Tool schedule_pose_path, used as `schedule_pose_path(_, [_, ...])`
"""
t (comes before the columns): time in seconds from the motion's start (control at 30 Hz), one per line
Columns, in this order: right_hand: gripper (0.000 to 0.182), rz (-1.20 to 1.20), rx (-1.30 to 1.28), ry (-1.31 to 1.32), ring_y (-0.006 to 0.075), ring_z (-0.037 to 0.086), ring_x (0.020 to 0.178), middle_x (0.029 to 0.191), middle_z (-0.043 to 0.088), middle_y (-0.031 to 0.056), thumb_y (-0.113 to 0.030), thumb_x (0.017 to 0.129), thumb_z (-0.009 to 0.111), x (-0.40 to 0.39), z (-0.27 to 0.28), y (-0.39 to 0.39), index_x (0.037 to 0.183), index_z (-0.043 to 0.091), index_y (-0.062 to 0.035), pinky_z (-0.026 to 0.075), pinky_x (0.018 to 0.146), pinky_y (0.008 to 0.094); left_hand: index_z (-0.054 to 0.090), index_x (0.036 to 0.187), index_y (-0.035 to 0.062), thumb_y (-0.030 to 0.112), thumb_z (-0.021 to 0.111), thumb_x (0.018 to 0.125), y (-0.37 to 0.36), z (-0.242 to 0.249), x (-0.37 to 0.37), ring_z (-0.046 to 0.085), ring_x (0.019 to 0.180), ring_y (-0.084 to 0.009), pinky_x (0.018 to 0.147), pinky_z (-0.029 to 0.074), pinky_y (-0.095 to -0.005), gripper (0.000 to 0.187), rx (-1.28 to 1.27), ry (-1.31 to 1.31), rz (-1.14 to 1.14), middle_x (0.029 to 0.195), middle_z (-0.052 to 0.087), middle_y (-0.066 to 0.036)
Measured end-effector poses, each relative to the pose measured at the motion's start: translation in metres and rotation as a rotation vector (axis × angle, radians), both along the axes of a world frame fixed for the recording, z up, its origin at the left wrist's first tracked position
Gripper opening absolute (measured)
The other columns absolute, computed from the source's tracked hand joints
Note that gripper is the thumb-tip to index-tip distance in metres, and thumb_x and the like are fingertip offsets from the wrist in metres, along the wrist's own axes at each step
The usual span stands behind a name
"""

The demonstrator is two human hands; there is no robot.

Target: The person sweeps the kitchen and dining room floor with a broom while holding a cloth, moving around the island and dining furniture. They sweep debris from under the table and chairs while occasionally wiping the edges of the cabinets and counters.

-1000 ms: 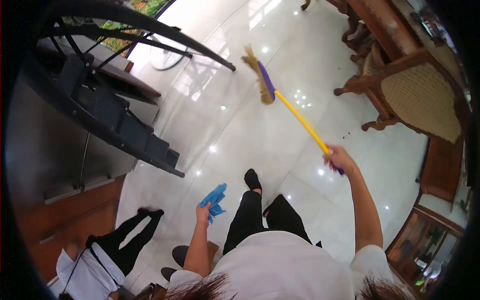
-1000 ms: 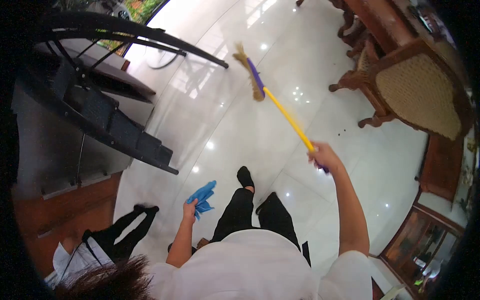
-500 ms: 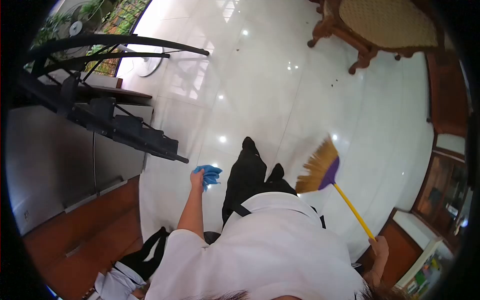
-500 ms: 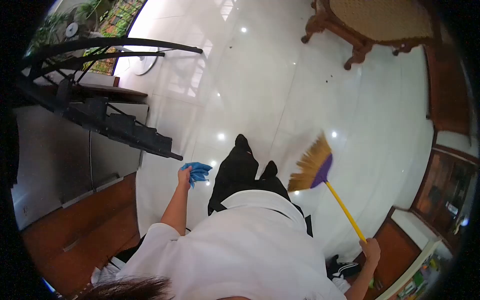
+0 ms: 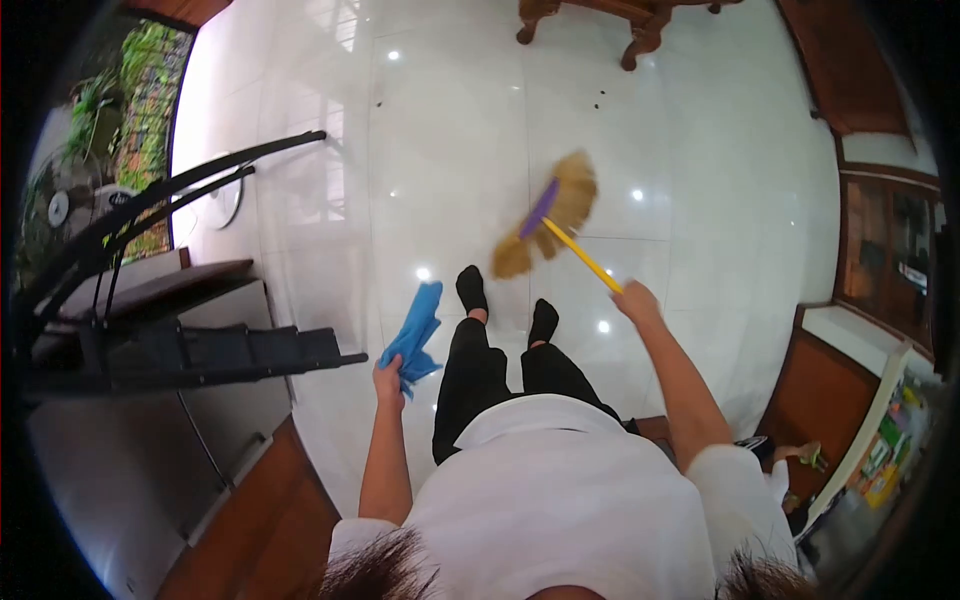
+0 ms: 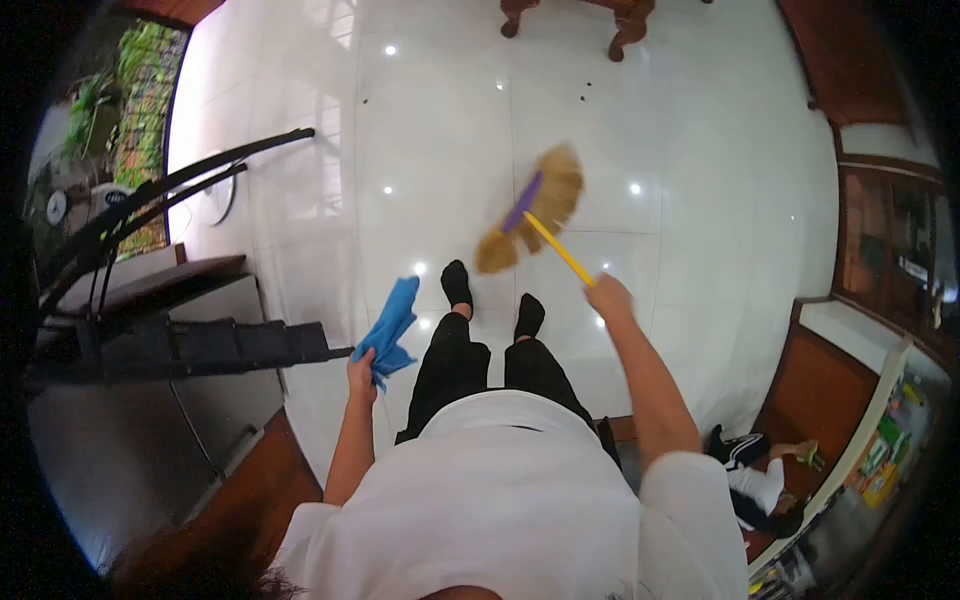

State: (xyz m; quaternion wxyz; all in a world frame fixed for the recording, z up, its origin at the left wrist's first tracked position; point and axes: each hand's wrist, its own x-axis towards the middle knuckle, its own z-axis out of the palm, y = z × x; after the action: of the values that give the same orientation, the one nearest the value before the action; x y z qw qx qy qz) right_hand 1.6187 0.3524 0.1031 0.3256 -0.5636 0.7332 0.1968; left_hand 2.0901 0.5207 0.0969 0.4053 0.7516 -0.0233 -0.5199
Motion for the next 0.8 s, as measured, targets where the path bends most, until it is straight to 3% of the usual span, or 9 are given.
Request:
schedule_pose_path(0.2, [0.031, -0.17, -0.033, -0.115, 0.0308, 0.056, 0.087, 0.092, 0.058, 0.0158, -0.027, 0.071, 0.052, 0.142, -0.005, -0.109, 0.092, 0.056, -0.0046, 0.044, 0.075, 0.0403, 0.052, 0.095, -0.0023, 0.005, 0.053, 0.077, -0.006, 0.019, 0.039, 0.056, 0.067, -0.0189, 0.062, 0.045, -0.0299, 0.02, 0.096, 0.007, -0.028, 0.08, 0.057, -0.008])
schedule_pose_path(0.33, [0.033, -0.193, -0.032, -0.14, 0.0299, 0.056, 0.086, 0.09, 0.059, 0.0152, -0.031, 0.07, 0.053, 0.147, 0.048, -0.146, 0.09, 0.057, -0.0055, 0.044, 0.075, 0.0399, 0.054, 0.086, -0.0001, 0.003, 0.052, 0.077, -0.007, -0.009, 0.083, 0.054, 0.051, -0.0178, 0.045, 0.044, -0.0288, 0.01, 0.131, 0.0, 0.024, 0.07, 0.057, -0.007])
schedule_pose_path(0.4, [0.036, -0.174, -0.05, -0.072, 0.0302, 0.056, 0.085, 0.089, 0.059, 0.0146, -0.035, 0.069, 0.055, 0.104, 0.063, -0.135, 0.089, 0.057, -0.0052, 0.044, 0.073, 0.0393, 0.054, 0.084, 0.0006, 0.003, 0.051, 0.077, -0.031, -0.021, 0.104, 0.053, 0.048, -0.0174, 0.041, 0.043, -0.0285, 0.007, 0.076, -0.041, -0.004, 0.067, 0.056, -0.006])
schedule_pose_path(0.5, [0.039, -0.063, -0.271, -0.098, 0.0278, 0.052, 0.057, 0.06, 0.054, 0.0127, -0.043, 0.07, 0.054, -0.024, 0.083, -0.056, 0.069, 0.056, -0.0037, 0.041, 0.053, 0.0397, 0.054, 0.082, 0.0013, 0.003, 0.05, 0.079, -0.091, -0.027, 0.116, 0.055, 0.052, -0.0182, 0.045, 0.047, -0.0297, 0.006, 0.233, -0.103, -0.042, 0.067, 0.056, -0.006])
schedule_pose_path(0.57, [0.036, -0.289, 0.076, -0.16, 0.0164, 0.042, 0.042, 0.045, 0.043, 0.0058, -0.036, 0.071, 0.057, -0.074, 0.193, -0.006, 0.058, 0.047, -0.0043, 0.033, 0.042, 0.0333, 0.054, 0.083, 0.0007, 0.004, 0.048, 0.079, -0.144, -0.019, 0.105, 0.056, 0.055, -0.0195, 0.048, 0.049, -0.0309, 0.007, 0.07, 0.026, -0.055, 0.07, 0.057, -0.008])
schedule_pose_path(0.67, [0.036, -0.421, 0.429, -0.074, 0.0157, 0.045, 0.038, 0.043, 0.049, 0.0055, -0.029, 0.075, 0.051, -0.149, 0.304, 0.086, 0.048, 0.048, -0.005, 0.037, 0.039, 0.0299, 0.054, 0.09, -0.002, 0.006, 0.044, 0.082, -0.24, 0.003, 0.065, 0.059, 0.065, -0.024, 0.058, 0.051, -0.0349, 0.015, -0.193, 0.269, -0.102, 0.081, 0.059, -0.013])
schedule_pose_path(0.7, [0.034, -0.552, 0.618, -0.313, 0.0137, 0.048, 0.044, 0.047, 0.051, 0.0056, -0.031, 0.073, 0.049, -0.19, 0.317, 0.13, 0.052, 0.051, -0.0047, 0.035, 0.04, 0.0296, 0.053, 0.092, -0.0026, 0.007, 0.045, 0.082, -0.271, 0.027, 0.042, 0.059, 0.068, -0.0246, 0.061, 0.051, -0.0349, 0.016, -0.263, 0.284, -0.146, 0.083, 0.059, -0.013])
schedule_pose_path(0.73, [0.032, -0.779, 0.672, -0.423, 0.0151, 0.047, 0.043, 0.045, 0.05, 0.0069, -0.027, 0.073, 0.053, -0.211, 0.328, 0.166, 0.05, 0.05, -0.0051, 0.035, 0.04, 0.0295, 0.053, 0.095, -0.0033, 0.008, 0.045, 0.083, -0.301, 0.047, 0.02, 0.059, 0.071, -0.0252, 0.064, 0.051, -0.0348, 0.019, -0.332, 0.296, -0.191, 0.085, 0.059, -0.014])
schedule_pose_path(0.8, [0.032, -1.598, 0.702, -0.104, 0.0179, 0.045, 0.038, 0.043, 0.049, 0.009, -0.021, 0.072, 0.057, -0.198, 0.361, 0.176, 0.047, 0.047, -0.0056, 0.035, 0.037, 0.0303, 0.052, 0.097, -0.0033, 0.01, 0.046, 0.083, -0.352, 0.052, -0.008, 0.059, 0.075, -0.0243, 0.067, 0.05, -0.034, 0.02, -0.363, 0.344, -0.199, 0.089, 0.058, -0.013])
